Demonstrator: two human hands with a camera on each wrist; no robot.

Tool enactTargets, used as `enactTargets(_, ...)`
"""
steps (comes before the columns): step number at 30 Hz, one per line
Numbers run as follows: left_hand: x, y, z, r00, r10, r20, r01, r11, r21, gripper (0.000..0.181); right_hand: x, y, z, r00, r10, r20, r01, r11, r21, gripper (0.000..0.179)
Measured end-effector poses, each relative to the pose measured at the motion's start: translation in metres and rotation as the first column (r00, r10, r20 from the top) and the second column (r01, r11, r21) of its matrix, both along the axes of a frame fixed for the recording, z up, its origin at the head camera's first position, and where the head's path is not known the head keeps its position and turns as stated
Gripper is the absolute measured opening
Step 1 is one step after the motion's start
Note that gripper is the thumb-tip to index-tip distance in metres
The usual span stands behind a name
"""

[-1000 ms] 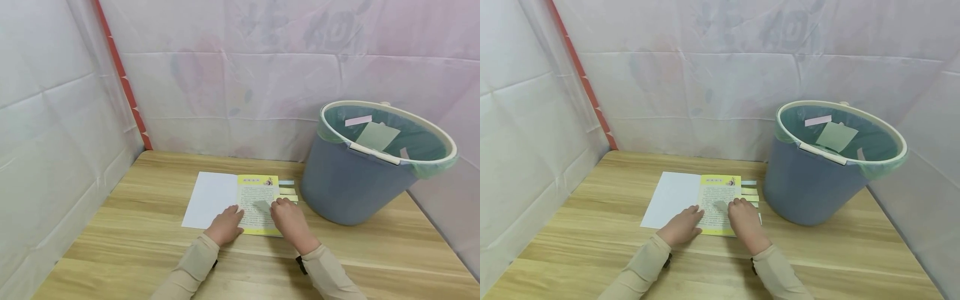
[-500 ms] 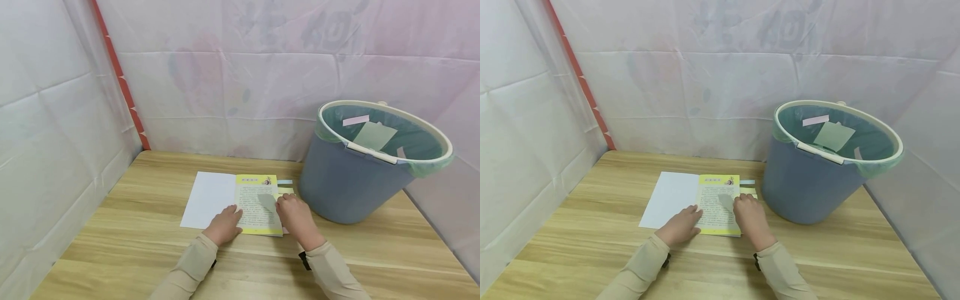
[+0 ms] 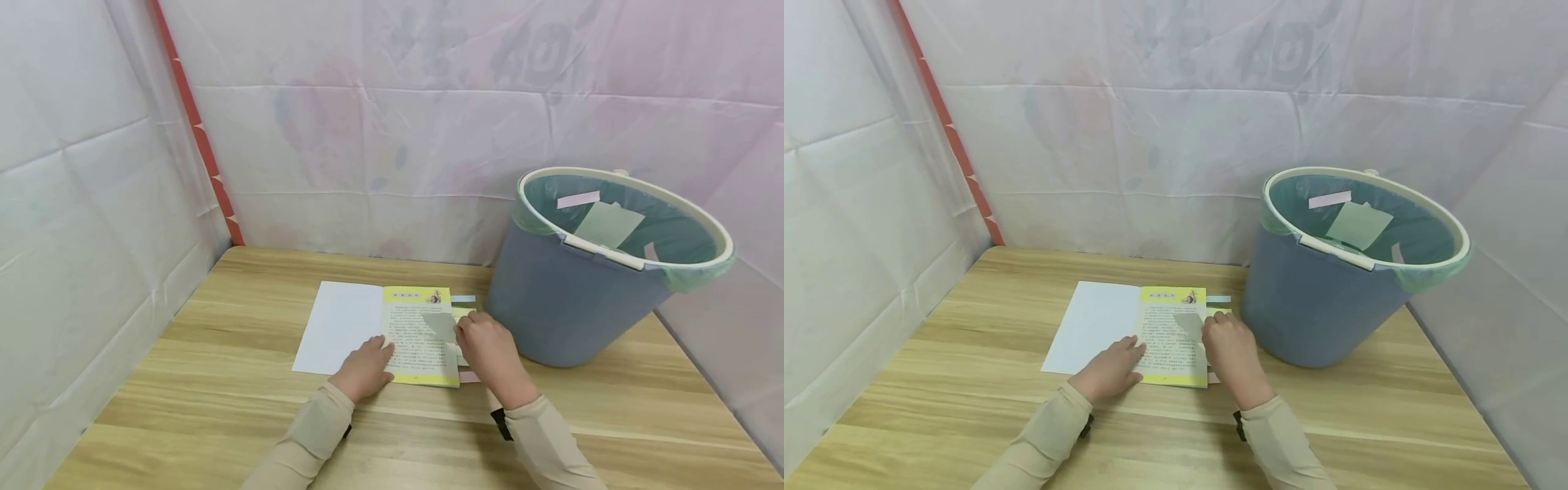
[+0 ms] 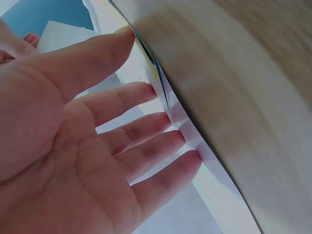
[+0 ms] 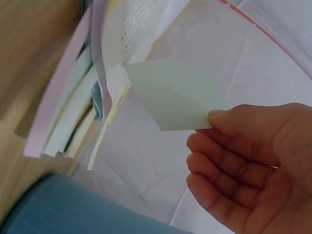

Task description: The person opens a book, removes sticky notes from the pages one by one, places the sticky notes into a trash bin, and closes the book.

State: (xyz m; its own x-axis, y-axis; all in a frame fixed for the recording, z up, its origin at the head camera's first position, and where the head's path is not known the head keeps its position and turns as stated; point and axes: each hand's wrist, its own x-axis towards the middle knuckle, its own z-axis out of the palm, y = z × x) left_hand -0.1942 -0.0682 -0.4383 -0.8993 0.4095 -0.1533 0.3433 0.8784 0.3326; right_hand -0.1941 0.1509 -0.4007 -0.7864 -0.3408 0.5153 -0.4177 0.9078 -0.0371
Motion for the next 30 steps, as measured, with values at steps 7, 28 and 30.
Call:
enactTargets(7, -0.001, 0.003, 0.001, 1.000, -0.014, -0.001, 0.014, 1.000, 0.002, 0.053, 0.006, 0.005, 0.010, 0.999, -0.005, -0.038, 0.002, 0.997, -0.078, 0.006)
enactTargets(28, -0.005, -0.009, -0.005, 0.999, 0.020, 0.030, -0.022, 0.999, 0.047, 0.053, 0.024, 0.053, 0.124, 0.500, -0.268, -0.823, -0.345, 0.810, -0.473, 0.013)
enactTargets(30, -0.005, -0.009, -0.006, 0.999, 0.022, 0.033, -0.023, 0.999, 0.048, 0.053, 0.022, 0.069, 0.129, 0.542, -0.307, -0.783, -0.261, 0.824, -0.504, 0.011)
